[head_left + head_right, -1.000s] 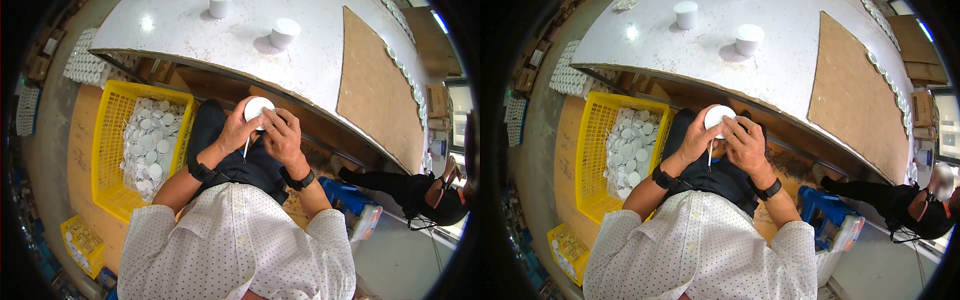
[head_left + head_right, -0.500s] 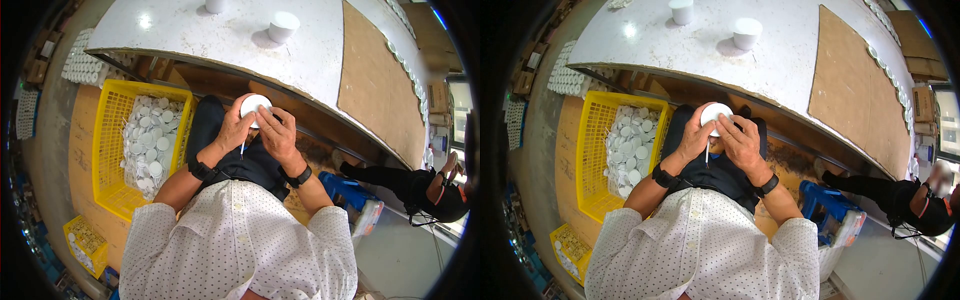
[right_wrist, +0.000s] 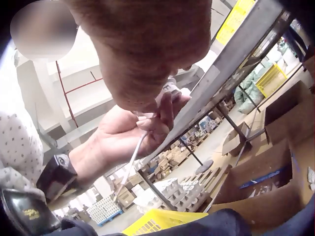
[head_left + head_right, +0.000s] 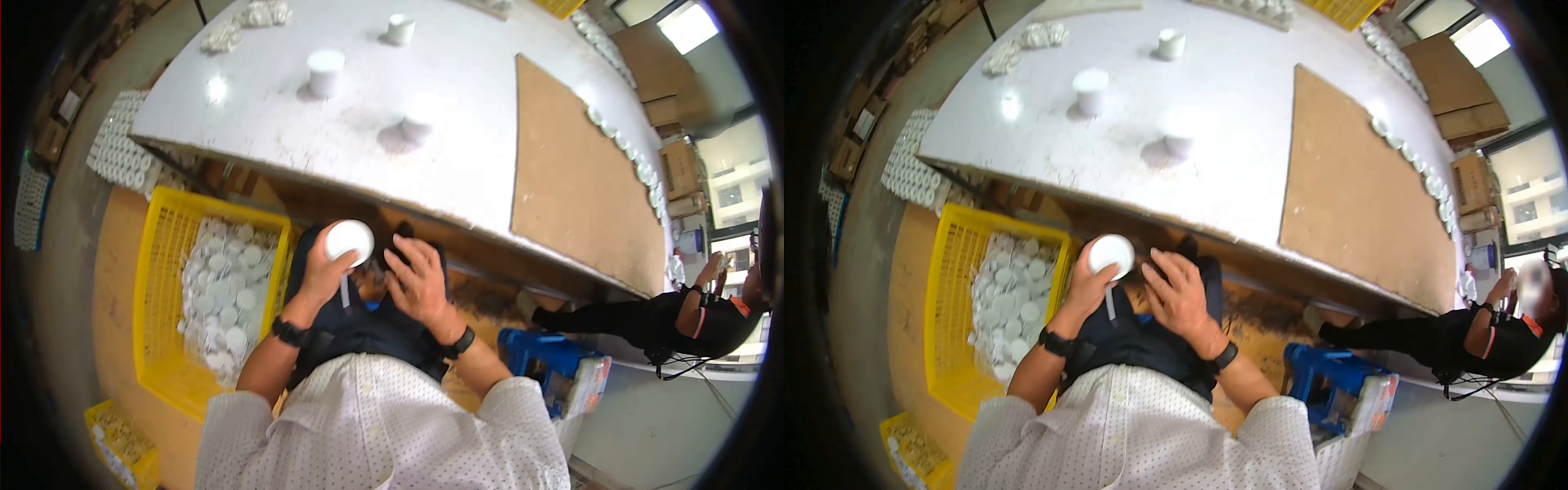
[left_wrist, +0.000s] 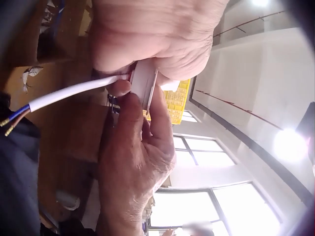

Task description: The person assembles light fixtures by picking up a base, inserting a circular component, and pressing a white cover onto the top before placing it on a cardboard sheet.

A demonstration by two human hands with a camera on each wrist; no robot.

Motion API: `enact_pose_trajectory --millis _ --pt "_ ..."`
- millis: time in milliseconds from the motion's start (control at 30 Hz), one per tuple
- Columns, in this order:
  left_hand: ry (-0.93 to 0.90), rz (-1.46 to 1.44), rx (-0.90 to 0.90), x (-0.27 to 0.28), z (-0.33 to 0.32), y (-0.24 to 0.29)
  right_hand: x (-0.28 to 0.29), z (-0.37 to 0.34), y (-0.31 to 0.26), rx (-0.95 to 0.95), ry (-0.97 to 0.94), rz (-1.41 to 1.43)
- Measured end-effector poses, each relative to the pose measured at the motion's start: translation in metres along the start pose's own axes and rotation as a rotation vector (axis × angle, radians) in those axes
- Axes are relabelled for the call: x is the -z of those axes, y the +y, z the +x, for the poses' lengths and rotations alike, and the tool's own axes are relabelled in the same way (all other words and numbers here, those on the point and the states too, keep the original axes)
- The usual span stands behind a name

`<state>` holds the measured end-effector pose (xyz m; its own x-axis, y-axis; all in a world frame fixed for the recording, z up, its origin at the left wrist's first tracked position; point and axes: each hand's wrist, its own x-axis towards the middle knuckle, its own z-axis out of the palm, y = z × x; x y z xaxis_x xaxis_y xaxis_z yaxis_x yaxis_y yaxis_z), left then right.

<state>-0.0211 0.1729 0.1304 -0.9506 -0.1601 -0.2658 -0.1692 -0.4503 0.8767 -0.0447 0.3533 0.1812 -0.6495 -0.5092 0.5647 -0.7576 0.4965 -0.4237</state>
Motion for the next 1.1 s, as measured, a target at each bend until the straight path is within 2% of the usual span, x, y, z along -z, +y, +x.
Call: enact_pose_trajectory --millis 133,233,300,333,400,467,500,533,567,633,667,767,800,833,900,933,1000,1067,1100 --pt "0.232 0.149 0.013 0.073 0.011 -0.001 0.010 0.001 0.022 -0.014 0.041 -0.080" --pt "0.475 0.173 0.039 0.149 0.013 -0.019 0.025 0.004 0.039 -0.096 0.108 -0.143" --pt "0.592 0.236 0.044 0.228 0.010 -0.053 0.036 0.007 0.048 -0.108 0.144 -0.210" --pt "0.693 0.181 0.071 0.250 0.002 -0.059 0.041 0.008 0.054 -0.124 0.155 -0.236" --pt "0.753 0.330 0.247 0.297 -0.027 -0.063 0.051 0.009 0.062 -0.140 0.171 -0.275" --pt "0.776 0.318 0.220 0.357 -0.060 -0.089 0.057 0.009 0.068 -0.158 0.182 -0.311" --pt "0.938 0.262 0.301 0.354 -0.080 -0.083 0.060 0.009 0.071 -0.170 0.192 -0.322" --pt "0.660 1.022 0.276 0.383 -0.104 -0.088 0.062 0.010 0.074 -0.182 0.204 -0.334" --pt "0.284 1.743 0.213 0.414 -0.129 -0.096 0.064 0.009 0.077 -0.183 0.212 -0.337" --pt "0.347 1.820 0.308 0.426 -0.156 -0.100 0.068 0.009 0.083 -0.193 0.199 -0.357" --pt "0.401 1.798 0.433 0.428 -0.165 -0.098 0.070 0.007 0.084 -0.207 0.181 -0.369" --pt "0.321 2.004 0.524 0.472 -0.192 -0.119 0.076 0.005 0.093 -0.239 0.159 -0.381" --pt "0.226 2.066 0.601 0.474 -0.197 -0.116 0.079 0.004 0.098 -0.240 0.161 -0.390" --pt "0.254 2.041 0.604 0.486 -0.202 -0.122 0.085 0.005 0.102 -0.245 0.166 -0.398" --pt "0.097 2.041 0.671 0.485 -0.199 -0.119 0.100 0.008 0.112 -0.257 0.196 -0.428" --pt "0.287 1.764 0.729 0.525 -0.193 -0.139 0.108 0.005 0.122 -0.261 0.220 -0.460" --pt "0.253 1.833 0.666 0.519 -0.181 -0.141 0.127 -0.001 0.144 -0.289 0.242 -0.514" --pt "0.218 1.949 0.558 0.493 -0.167 -0.144 0.146 -0.018 0.184 -0.457 0.331 -0.569" --pt "0.202 2.006 0.502 0.478 -0.162 -0.145 0.159 -0.029 0.205 -0.465 0.335 -0.636"
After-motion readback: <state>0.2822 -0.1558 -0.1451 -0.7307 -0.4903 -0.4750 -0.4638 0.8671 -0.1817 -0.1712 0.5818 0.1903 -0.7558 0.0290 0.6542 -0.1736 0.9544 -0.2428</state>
